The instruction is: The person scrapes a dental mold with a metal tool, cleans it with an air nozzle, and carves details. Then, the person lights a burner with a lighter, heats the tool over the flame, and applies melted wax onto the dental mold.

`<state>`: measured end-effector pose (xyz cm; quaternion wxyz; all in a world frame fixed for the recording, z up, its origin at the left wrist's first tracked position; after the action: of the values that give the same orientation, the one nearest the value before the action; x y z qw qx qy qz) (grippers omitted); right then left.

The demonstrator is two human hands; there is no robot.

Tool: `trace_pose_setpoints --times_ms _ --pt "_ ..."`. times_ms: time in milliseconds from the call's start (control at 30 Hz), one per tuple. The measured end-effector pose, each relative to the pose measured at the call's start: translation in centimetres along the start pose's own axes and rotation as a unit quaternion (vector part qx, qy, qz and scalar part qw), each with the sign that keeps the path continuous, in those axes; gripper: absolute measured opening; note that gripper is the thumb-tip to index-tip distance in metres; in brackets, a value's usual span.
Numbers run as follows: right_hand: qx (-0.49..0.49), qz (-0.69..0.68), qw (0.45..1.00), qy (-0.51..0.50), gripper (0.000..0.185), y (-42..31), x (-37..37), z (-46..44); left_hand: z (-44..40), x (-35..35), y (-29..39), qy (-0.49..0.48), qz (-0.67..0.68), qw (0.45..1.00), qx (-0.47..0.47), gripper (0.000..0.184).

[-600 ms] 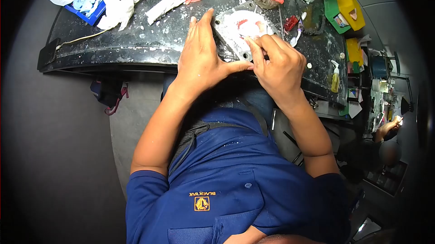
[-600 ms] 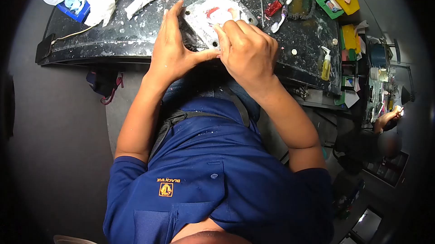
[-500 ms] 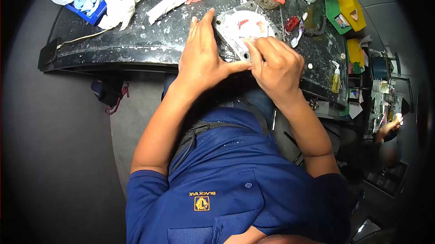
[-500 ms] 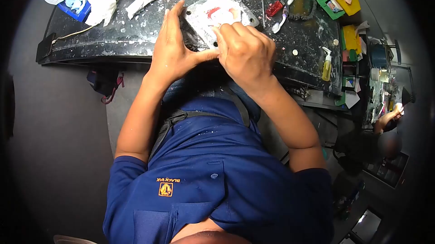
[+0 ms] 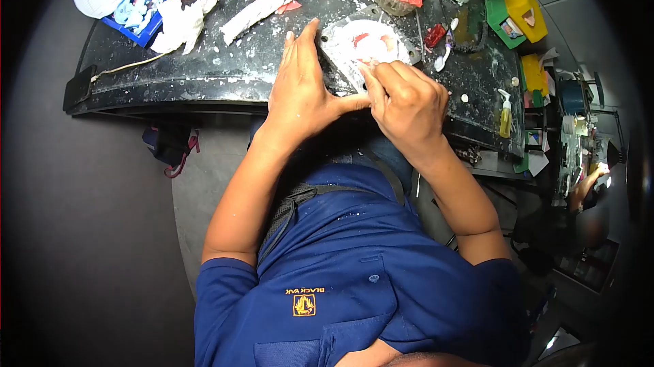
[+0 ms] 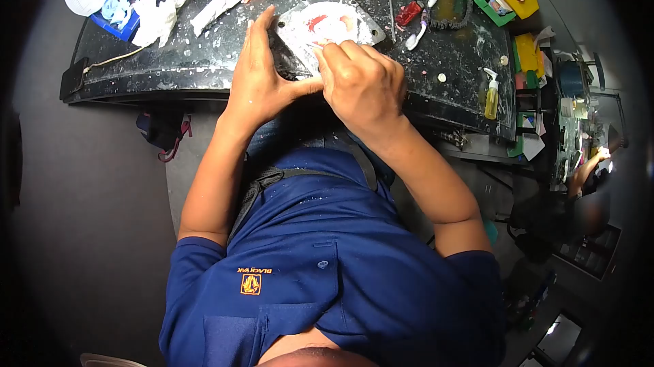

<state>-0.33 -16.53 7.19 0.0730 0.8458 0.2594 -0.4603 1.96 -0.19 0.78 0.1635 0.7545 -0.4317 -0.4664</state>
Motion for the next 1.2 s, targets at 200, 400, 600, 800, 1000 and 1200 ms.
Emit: trace_pose_setpoints --times_ms 200,400,600,800,1000,1200 --pt "0.125 -0.096 0.985 0.068 0.014 2.4 -1.9 0.3 -0.4 -0.3 0.5 -0.037 0.035 0.997 -0.061 0.139" --pt "0.275 0.051 0.959 0.052 0.018 10.2 -4.7 2.6 -0.3 -0.3 0.6 -0.043 0.018 0.996 -0.073 0.14" --pt "0.172 0.046 0.983 0.031 0.017 10.8 -8.8 4.5 -0.5 -0.5 1.2 -0.037 0.02 0.997 -0.063 0.135" --pt "-0.172 -0.655 0.684 -0.27 0.056 0.3 -10.9 6.0 -0.7 -0.5 1.7 -0.05 0.011 0.996 -0.077 0.131" --pt "-0.311 -0.764 0.513 -0.238 0.045 -4.5 -10.0 9.2 -0.4 -0.1 0.7 -0.045 0.02 0.997 -0.062 0.129" --pt "-0.008 -0.93 0.333 -0.154 0.018 -2.8 -11.2 9.0 -0.6 -0.4 0.9 -0.052 0.007 0.997 -0.054 0.129"
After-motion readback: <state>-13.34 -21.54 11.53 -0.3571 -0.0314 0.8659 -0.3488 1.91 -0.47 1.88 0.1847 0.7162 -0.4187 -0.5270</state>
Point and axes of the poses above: each hand's wrist, its own z-axis away from the middle knuckle, its own x-axis out of the palm, y = z × x, the point moved 2 cm from there along -z, towards the middle knuckle, and after that the axes turned 1 degree about z, right-handed, at the moved point
